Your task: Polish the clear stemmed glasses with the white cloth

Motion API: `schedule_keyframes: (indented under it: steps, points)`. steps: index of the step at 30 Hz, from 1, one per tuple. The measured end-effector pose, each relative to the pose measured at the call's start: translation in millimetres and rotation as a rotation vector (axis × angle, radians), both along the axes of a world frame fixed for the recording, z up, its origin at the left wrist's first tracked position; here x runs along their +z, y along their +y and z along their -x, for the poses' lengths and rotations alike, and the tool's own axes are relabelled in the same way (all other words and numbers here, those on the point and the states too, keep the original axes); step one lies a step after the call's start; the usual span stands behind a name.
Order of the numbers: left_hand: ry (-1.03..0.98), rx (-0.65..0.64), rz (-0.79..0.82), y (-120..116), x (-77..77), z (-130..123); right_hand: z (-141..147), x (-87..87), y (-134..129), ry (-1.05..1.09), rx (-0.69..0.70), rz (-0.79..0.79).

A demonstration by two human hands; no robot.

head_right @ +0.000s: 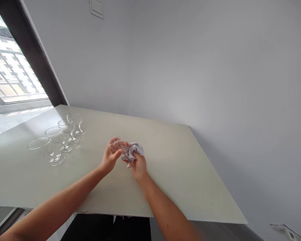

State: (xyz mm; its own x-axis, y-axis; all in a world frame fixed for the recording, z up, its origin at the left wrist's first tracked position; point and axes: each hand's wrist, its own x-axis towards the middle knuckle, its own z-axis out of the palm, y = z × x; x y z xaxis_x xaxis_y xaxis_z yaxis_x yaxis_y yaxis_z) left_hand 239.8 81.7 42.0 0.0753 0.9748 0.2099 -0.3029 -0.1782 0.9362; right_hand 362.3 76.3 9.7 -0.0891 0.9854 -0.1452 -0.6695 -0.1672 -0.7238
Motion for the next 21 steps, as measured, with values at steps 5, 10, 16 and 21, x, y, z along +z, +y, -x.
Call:
schedule_keyframes:
  steps: [5, 10, 16, 21]
  points:
    - [0.143, 0.137, -0.258, -7, -6.8, -5, -3, -4.0, 2, -0.137, -0.177, -0.005]
    - [0.206, 0.28, -0.574, -4, -15.8, -5, 3, -1.8, -8, -0.366, -0.064, -0.072]
    - [0.166, 0.461, -0.639, 8, -8.3, 7, 11, -6.2, -19, -0.684, 0.158, -0.086]
    - [0.186, 0.582, -0.641, 18, 0.6, 20, 0, -0.3, -24, -1.293, 0.179, -0.412]
